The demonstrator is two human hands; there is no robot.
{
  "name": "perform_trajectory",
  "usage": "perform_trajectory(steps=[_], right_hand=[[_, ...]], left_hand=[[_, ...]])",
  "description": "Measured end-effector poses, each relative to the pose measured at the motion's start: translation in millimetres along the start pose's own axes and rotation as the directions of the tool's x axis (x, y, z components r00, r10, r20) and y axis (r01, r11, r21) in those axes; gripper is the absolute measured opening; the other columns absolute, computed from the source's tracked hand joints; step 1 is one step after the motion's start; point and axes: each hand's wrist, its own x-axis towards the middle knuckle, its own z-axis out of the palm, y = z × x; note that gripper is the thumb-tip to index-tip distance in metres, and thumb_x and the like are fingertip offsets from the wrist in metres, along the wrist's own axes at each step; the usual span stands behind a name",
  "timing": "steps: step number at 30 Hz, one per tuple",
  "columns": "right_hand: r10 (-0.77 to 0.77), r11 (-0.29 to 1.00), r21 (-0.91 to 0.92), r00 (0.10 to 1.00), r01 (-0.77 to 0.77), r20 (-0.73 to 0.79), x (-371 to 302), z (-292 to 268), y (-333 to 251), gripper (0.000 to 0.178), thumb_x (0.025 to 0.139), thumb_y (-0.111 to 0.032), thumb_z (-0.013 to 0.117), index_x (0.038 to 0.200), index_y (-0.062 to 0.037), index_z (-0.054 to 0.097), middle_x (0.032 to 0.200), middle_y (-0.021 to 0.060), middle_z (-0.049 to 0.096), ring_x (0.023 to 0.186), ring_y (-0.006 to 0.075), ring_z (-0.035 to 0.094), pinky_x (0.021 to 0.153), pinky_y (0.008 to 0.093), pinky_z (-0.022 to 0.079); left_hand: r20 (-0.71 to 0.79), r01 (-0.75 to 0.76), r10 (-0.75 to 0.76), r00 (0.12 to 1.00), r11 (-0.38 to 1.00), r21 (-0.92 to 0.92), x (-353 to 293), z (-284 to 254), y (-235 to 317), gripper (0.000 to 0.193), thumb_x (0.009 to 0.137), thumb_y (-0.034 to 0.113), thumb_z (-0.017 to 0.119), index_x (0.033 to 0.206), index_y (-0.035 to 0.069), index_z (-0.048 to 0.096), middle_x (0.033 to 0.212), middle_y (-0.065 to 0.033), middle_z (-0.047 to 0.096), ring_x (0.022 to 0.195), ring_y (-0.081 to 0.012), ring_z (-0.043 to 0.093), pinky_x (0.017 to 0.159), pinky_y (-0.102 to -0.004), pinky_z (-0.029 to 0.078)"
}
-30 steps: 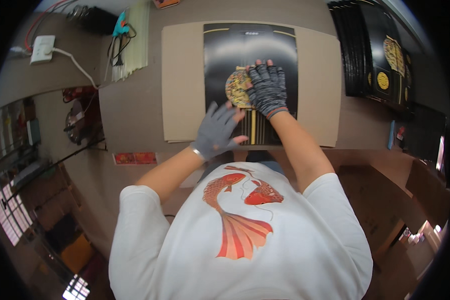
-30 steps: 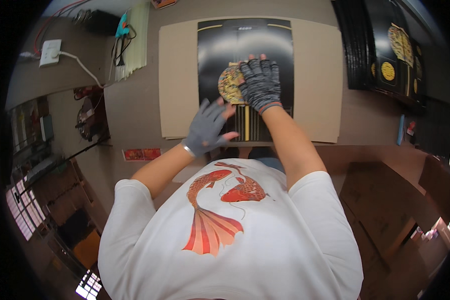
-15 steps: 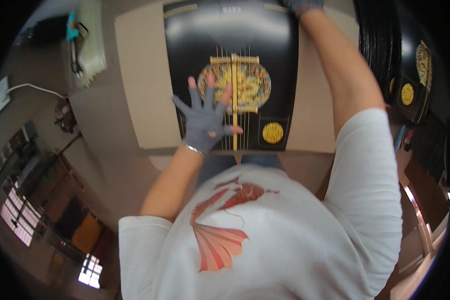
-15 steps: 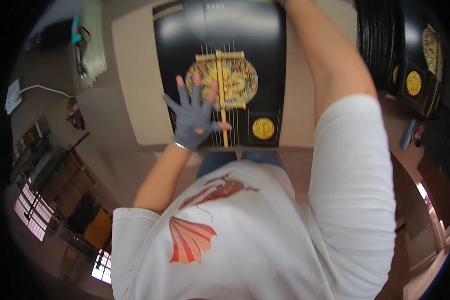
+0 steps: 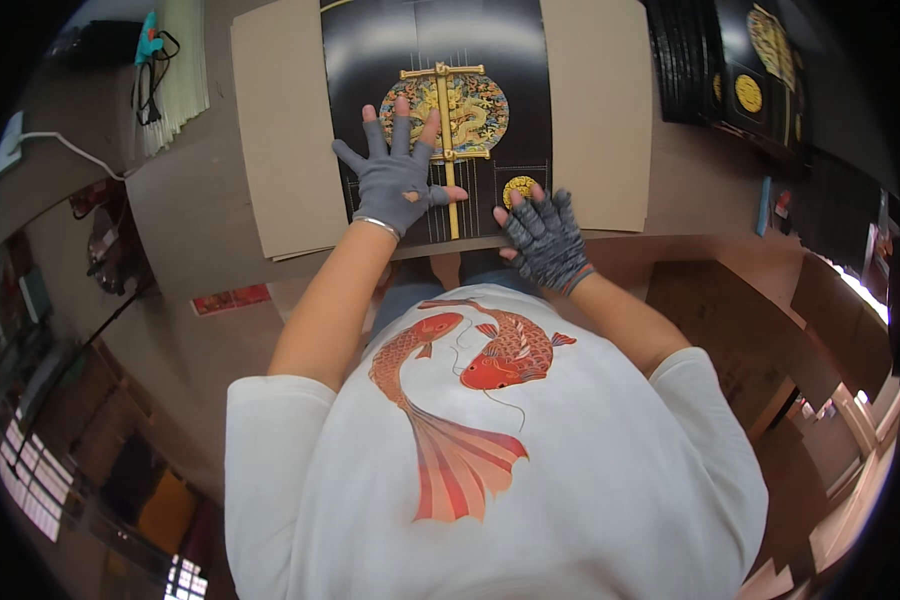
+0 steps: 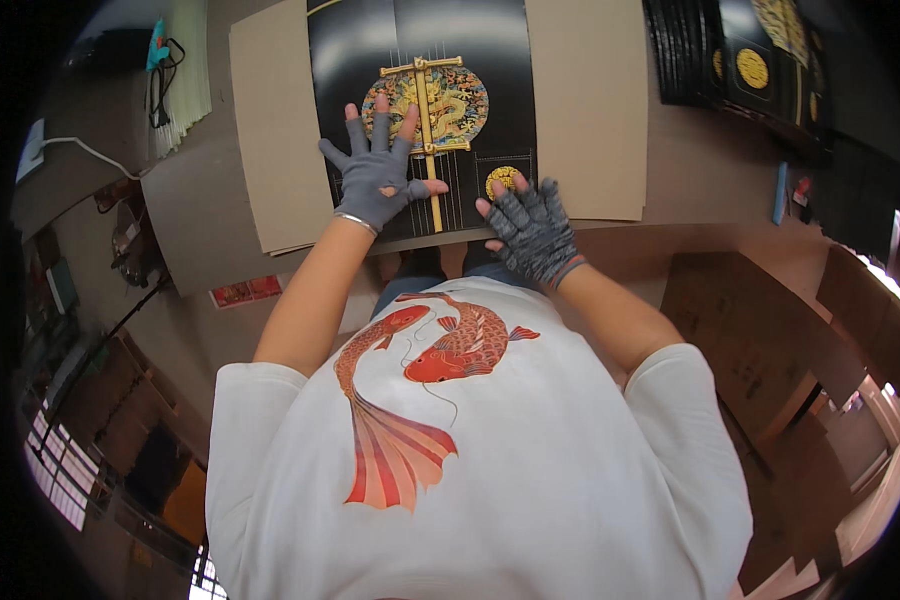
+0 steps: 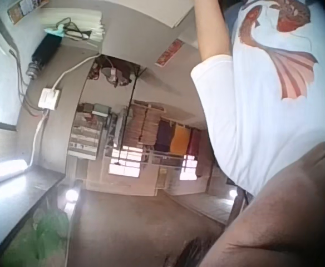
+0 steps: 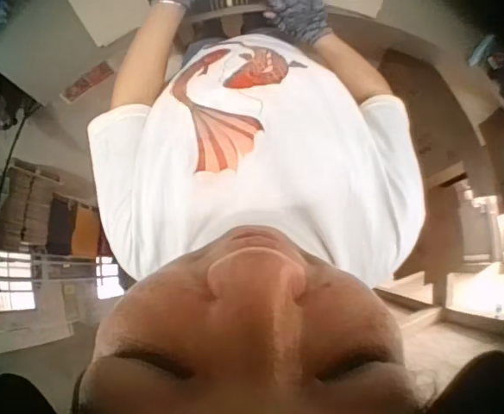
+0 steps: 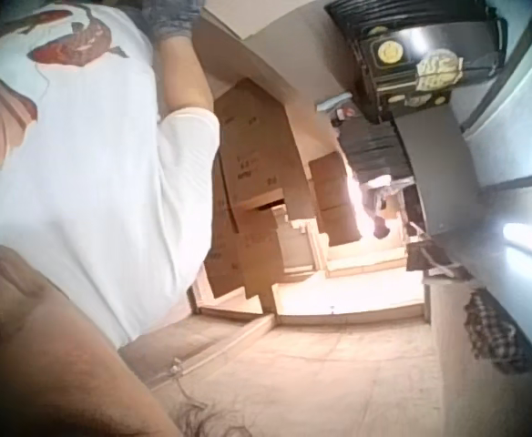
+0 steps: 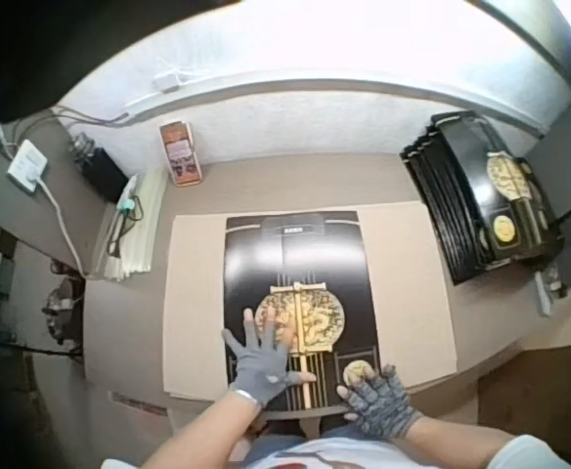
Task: Assembling and folding cardboard packaging for boxes.
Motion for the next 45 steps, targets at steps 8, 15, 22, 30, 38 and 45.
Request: perform_trajectory(steps=[8,15,22,30,38,45], right_hand=[[0.531,0.782,0.445,0.84,-0.436,-0.11,-20.1,-16.9,-22.8,0.051,0.085,-0.013,0.069,0.134,-0.0085,0.054,0.128,0.0129,0.057,0.117,0.0228,0.055,0.098,0.0399,0.043],[0.836,-0.216,0.813,0.328,-0.54,0.44,8.3,-24.5,-22.0,0.034,0.089,-0.013,0.071,0.117,-0.0028,0.056,0.087,0.0029,0.063,0.063,0.0122,0.06,0.052,0.0261,0.049],[0.684,-0.52,0.838,0.507,-0.167,0.525,-2.3,-35.2,-15.6,0.032,0.087,-0.022,0.073,0.114,-0.0103,0.062,0.1,0.0033,0.066,0.082,0.0148,0.064,0.069,0.0322,0.056],[0.814,-0.399,0.914,0.432,-0.074,0.39,39.6,-56.5,-48.2,0.027,0.091,-0.031,0.07,0.104,-0.0089,0.061,0.086,0.0049,0.066,0.061,0.0171,0.063,0.052,0.0317,0.056],[0.968,0.028,0.992,0.245,0.124,-0.058,-24.7,-203.6,207.4,0.024,0.094,-0.02,0.066,0.113,-0.0136,0.054,0.086,0.0024,0.058,0.061,0.0132,0.055,0.048,0.0266,0.05],[0.998,-0.059,0.905,-0.015,-0.421,0.058,-31.0,-247.6,339.2,0.049,0.085,-0.035,0.076,0.118,-0.0054,0.054,0.105,0.014,0.064,0.071,0.0239,0.067,0.045,0.0294,0.049]], left_hand=[[-0.403,0.019,-0.093,0.911,0.983,-0.184,-56.1,6.2,-60.8,0.076,0.081,0.052,0.072,0.14,0.009,0.049,0.137,-0.0226,0.052,0.125,-0.0338,0.051,0.101,-0.0461,0.04],[0.278,0.461,-0.413,0.867,0.455,-0.762,-115.7,2.2,-78.7,0.039,0.086,0.031,0.07,0.107,-0.001,0.063,0.083,-0.0136,0.068,0.07,-0.02,0.066,0.066,-0.0342,0.053],[0.443,0.47,-0.248,0.862,0.06,-0.881,-106.0,-2.8,-79.9,0.029,0.088,0.033,0.068,0.083,0.005,0.064,0.069,-0.0026,0.061,0.06,-0.011,0.059,0.055,-0.0265,0.048],[0.513,0.516,-0.092,0.853,0.013,-0.856,-89.7,10.9,-29.1,0.029,0.091,0.032,0.065,0.087,0.004,0.064,0.077,-0.006,0.066,0.067,-0.0134,0.064,0.06,-0.0292,0.052],[-0.194,0.12,-0.206,0.959,0.917,-0.382,-35.6,-16.1,-62.9,0.052,0.082,0.031,0.073,0.124,0.003,0.06,0.119,-0.0199,0.058,0.109,-0.0317,0.058,0.09,-0.0401,0.049],[0.023,0.744,-0.747,0.665,0.66,-0.103,-54.6,-29.2,-128.6,0.1,0.064,0.048,0.081,0.14,-0.002,0.042,0.136,-0.0259,0.044,0.125,-0.0427,0.045,0.102,-0.045,0.043]])
